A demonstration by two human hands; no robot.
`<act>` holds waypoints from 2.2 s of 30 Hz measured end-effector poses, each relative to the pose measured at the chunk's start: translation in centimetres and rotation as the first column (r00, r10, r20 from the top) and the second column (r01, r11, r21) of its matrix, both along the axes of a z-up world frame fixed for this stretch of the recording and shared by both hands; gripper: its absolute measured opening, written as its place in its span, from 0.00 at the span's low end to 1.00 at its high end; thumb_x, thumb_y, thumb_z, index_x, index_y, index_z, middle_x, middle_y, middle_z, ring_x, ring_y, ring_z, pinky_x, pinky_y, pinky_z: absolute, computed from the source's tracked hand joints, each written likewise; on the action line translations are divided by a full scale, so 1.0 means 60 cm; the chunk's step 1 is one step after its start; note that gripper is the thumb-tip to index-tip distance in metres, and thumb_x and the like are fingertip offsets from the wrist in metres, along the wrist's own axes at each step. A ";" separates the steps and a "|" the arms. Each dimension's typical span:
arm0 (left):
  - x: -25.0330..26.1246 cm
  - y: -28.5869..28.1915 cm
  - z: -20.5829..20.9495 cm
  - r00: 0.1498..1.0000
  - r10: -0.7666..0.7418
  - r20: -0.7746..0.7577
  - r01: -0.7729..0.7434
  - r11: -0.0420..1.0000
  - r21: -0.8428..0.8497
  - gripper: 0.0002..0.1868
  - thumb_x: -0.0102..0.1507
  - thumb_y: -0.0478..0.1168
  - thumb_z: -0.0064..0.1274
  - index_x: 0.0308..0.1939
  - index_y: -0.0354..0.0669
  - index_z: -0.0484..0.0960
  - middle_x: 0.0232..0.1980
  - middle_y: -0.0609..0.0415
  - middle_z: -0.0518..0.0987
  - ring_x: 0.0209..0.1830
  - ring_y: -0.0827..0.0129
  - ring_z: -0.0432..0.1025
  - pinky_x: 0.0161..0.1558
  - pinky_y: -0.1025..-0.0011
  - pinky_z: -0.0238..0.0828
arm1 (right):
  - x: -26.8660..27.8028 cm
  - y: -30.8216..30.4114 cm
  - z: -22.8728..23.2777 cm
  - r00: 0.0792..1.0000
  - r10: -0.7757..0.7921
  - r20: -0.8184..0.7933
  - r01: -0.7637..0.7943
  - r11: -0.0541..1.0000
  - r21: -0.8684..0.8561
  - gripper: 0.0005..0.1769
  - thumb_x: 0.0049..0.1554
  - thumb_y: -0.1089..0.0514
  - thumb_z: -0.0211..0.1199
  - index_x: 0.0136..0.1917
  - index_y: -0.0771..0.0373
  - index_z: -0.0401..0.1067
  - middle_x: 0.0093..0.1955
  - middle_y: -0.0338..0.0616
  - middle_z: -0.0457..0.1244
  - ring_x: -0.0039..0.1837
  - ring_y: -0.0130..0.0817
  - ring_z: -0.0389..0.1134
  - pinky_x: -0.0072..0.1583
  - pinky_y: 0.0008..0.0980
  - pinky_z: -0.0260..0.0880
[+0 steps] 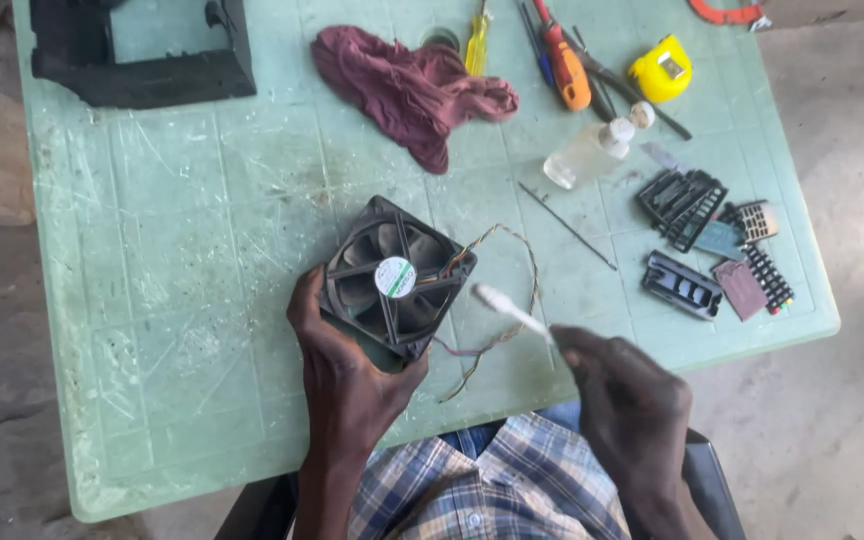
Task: Cleaning a computer fan by applying a liquid solution and scrubbing with a toothbrush.
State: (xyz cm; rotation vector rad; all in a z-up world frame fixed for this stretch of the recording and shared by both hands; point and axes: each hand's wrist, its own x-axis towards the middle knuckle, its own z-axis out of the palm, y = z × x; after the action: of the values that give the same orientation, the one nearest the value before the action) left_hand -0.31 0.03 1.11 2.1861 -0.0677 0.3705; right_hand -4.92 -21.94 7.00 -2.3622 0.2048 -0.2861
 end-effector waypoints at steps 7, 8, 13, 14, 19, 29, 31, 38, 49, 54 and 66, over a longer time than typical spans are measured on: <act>0.001 0.001 0.002 1.000 -0.005 0.002 0.005 1.000 0.029 0.59 0.48 0.44 0.72 0.72 0.28 0.48 0.70 0.34 0.59 0.71 0.40 0.62 0.69 0.54 0.67 | 0.007 0.027 -0.028 0.994 0.113 -0.001 -0.112 0.981 -0.160 0.15 0.60 0.62 0.60 0.58 0.50 0.80 0.39 0.36 0.70 0.34 0.29 0.69 0.34 0.34 0.61; 0.000 -0.001 0.005 1.000 0.006 0.009 -0.006 0.999 0.039 0.59 0.48 0.44 0.72 0.72 0.28 0.48 0.70 0.34 0.59 0.71 0.40 0.62 0.69 0.54 0.67 | 0.004 0.021 -0.014 0.992 0.123 0.008 -0.121 0.981 -0.151 0.15 0.60 0.62 0.60 0.58 0.50 0.80 0.39 0.36 0.70 0.34 0.29 0.69 0.34 0.34 0.61; 0.004 0.032 0.009 0.985 -0.169 -0.044 0.160 0.975 -0.154 0.61 0.48 0.38 0.75 0.72 0.31 0.45 0.71 0.31 0.62 0.70 0.46 0.67 0.69 0.61 0.66 | 0.006 -0.033 0.032 0.954 0.263 -0.144 -0.203 0.919 0.338 0.12 0.58 0.60 0.61 0.51 0.62 0.82 0.50 0.43 0.77 0.53 0.29 0.77 0.56 0.26 0.74; 0.006 0.046 0.009 0.988 -0.145 -0.048 0.137 0.980 -0.146 0.61 0.48 0.38 0.75 0.72 0.31 0.45 0.71 0.31 0.62 0.70 0.46 0.67 0.69 0.61 0.66 | 0.014 -0.037 0.042 0.947 0.286 -0.144 -0.223 0.911 0.346 0.12 0.58 0.60 0.61 0.51 0.62 0.82 0.50 0.43 0.77 0.53 0.29 0.77 0.56 0.26 0.74; 0.010 0.072 0.009 0.945 -0.314 -0.096 0.304 0.947 -0.103 0.61 0.49 0.36 0.74 0.73 0.34 0.43 0.76 0.37 0.52 0.79 0.48 0.54 0.76 0.61 0.55 | 0.028 -0.070 0.018 0.944 0.294 -0.149 -0.271 0.949 0.160 0.15 0.56 0.66 0.62 0.54 0.61 0.82 0.47 0.40 0.75 0.44 0.23 0.73 0.46 0.21 0.69; 0.014 0.072 0.022 0.935 -0.311 -0.169 0.300 0.950 -0.089 0.60 0.51 0.40 0.73 0.73 0.34 0.42 0.76 0.34 0.53 0.77 0.47 0.57 0.74 0.61 0.56 | 0.076 -0.012 -0.003 0.873 0.487 0.021 -0.476 0.861 -0.177 0.13 0.59 0.62 0.65 0.54 0.47 0.83 0.34 0.30 0.64 0.29 0.24 0.59 0.33 0.29 0.57; 0.011 0.072 0.014 0.936 -0.288 -0.202 0.272 0.957 -0.103 0.64 0.45 0.37 0.74 0.73 0.33 0.42 0.75 0.37 0.53 0.76 0.48 0.58 0.73 0.62 0.57 | 0.067 -0.062 0.002 0.901 0.418 -0.112 -0.428 0.899 -0.094 0.15 0.58 0.65 0.63 0.53 0.48 0.83 0.41 0.29 0.73 0.38 0.21 0.71 0.41 0.23 0.67; 0.014 0.070 0.022 0.937 -0.307 -0.169 0.296 0.951 -0.085 0.62 0.48 0.38 0.74 0.73 0.33 0.43 0.74 0.34 0.55 0.74 0.46 0.60 0.72 0.60 0.60 | 0.086 -0.011 -0.005 0.876 0.477 -0.068 -0.482 0.863 -0.150 0.23 0.54 0.70 0.58 0.54 0.47 0.82 0.37 0.30 0.69 0.34 0.25 0.68 0.36 0.27 0.61; 0.013 0.071 0.015 0.933 -0.293 -0.209 0.273 0.955 -0.118 0.65 0.45 0.35 0.75 0.73 0.35 0.41 0.76 0.34 0.52 0.77 0.43 0.56 0.73 0.59 0.58 | 0.036 -0.125 0.095 0.950 0.012 -0.311 -0.089 0.967 -0.237 0.14 0.57 0.67 0.64 0.52 0.54 0.84 0.48 0.35 0.75 0.47 0.20 0.73 0.51 0.22 0.71; 0.011 0.072 0.021 0.933 -0.294 -0.207 0.271 0.953 -0.133 0.65 0.45 0.35 0.74 0.74 0.35 0.41 0.75 0.33 0.53 0.77 0.43 0.57 0.72 0.58 0.59 | 0.034 -0.027 0.045 0.933 0.332 -0.140 -0.330 0.943 0.038 0.14 0.57 0.63 0.63 0.56 0.55 0.82 0.42 0.34 0.73 0.40 0.22 0.69 0.42 0.20 0.62; 0.016 0.072 0.025 0.928 -0.306 -0.214 0.265 0.943 -0.200 0.62 0.49 0.36 0.74 0.74 0.37 0.41 0.74 0.32 0.56 0.74 0.41 0.61 0.67 0.57 0.69 | 0.071 0.055 0.020 0.845 0.520 -0.129 -0.526 0.760 -0.381 0.23 0.59 0.61 0.57 0.62 0.38 0.78 0.35 0.28 0.65 0.29 0.32 0.65 0.28 0.38 0.58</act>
State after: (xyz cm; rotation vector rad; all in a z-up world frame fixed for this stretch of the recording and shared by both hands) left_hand 0.62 4.34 2.64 2.0009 -0.2106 -0.0573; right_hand -0.68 -18.64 8.22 -2.7076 -0.5676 -0.0316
